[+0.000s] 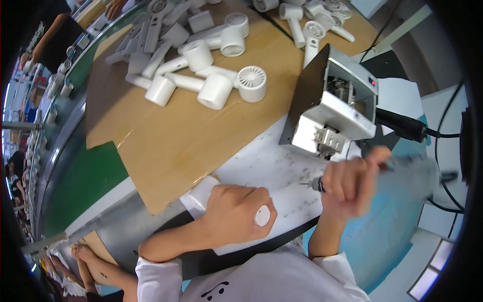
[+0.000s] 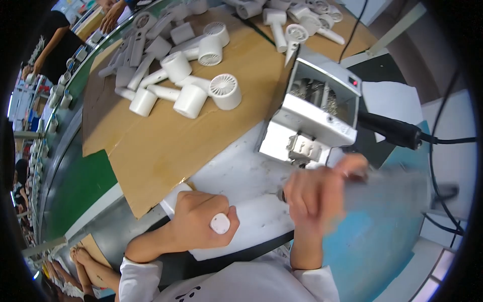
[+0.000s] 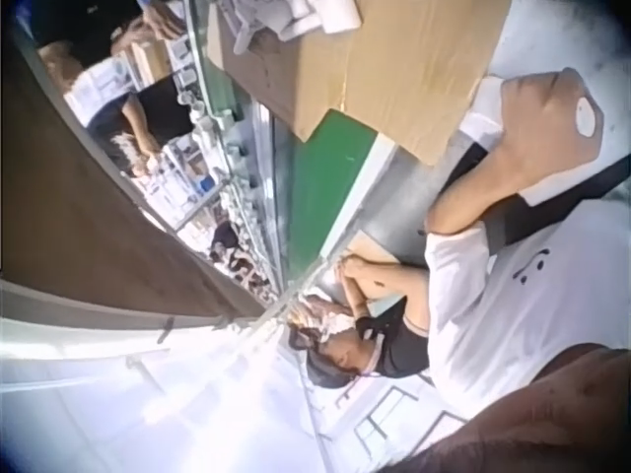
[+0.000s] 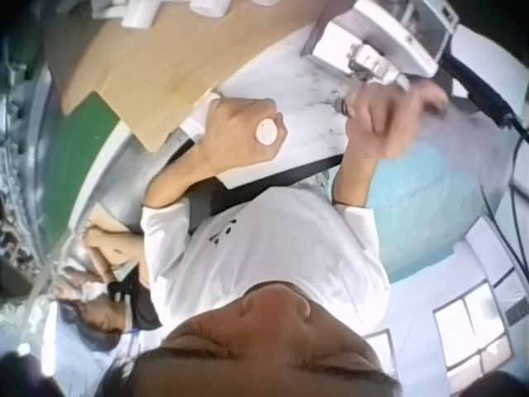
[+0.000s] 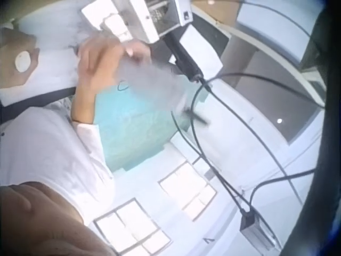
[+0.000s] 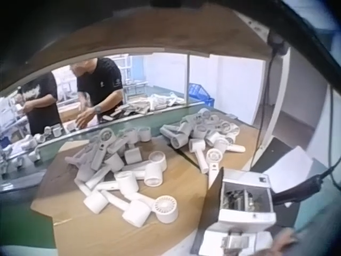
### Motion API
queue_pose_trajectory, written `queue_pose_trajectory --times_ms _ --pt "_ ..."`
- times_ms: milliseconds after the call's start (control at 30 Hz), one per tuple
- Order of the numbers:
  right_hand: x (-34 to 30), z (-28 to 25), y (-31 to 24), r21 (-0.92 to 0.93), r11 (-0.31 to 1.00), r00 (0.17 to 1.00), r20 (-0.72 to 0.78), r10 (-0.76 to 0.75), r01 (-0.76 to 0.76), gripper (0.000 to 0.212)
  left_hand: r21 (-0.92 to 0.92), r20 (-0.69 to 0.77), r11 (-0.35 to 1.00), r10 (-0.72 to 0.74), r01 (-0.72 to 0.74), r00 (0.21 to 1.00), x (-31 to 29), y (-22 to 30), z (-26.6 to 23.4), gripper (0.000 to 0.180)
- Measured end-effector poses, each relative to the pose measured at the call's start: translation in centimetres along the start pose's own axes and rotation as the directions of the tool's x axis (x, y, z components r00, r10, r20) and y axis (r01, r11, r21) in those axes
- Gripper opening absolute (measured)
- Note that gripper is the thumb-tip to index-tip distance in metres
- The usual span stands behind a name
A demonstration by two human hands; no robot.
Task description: The person assembles handheld fans by fastening screws with an electric screwdriver.
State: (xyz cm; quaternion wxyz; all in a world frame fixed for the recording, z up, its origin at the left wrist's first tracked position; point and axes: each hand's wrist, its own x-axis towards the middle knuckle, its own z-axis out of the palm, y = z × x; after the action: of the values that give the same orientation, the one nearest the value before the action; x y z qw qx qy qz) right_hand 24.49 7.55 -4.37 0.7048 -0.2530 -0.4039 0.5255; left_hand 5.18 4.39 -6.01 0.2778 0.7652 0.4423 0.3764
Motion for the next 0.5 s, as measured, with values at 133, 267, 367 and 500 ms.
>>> queue_pose_trajectory --times_ms 133,267,367,500 --pt "-1.7 2.9 -1.7 0.240 0.956 0.969 0.136 -0.207 0.171 0.014 0.010 -0.019 1.000 0.029 -0.029 0.999 -0.1 0.1 0.0 0.024" --pt "-3.1 3.5 -2.4 0.307 0.937 0.976 0.088 -0.201 0.165 0.029 0.000 -0.015 1.000 0.022 -0.022 1.000 -0.1 0.0 0.2 0.022" --pt "-3.3 3.7 -1.9 0.275 0.951 0.966 0.169 -0.195 0.144 0.030 0.005 0.003 1.000 0.023 -0.023 1.000 -0.2 0.0 0.2 0.021" --pt "-3.6 3.9 -1.7 0.262 0.960 0.970 0.189 -0.155 0.103 0.030 0.009 -0.002 1.000 0.012 -0.012 1.000 -0.4 0.0 0.0 0.021"
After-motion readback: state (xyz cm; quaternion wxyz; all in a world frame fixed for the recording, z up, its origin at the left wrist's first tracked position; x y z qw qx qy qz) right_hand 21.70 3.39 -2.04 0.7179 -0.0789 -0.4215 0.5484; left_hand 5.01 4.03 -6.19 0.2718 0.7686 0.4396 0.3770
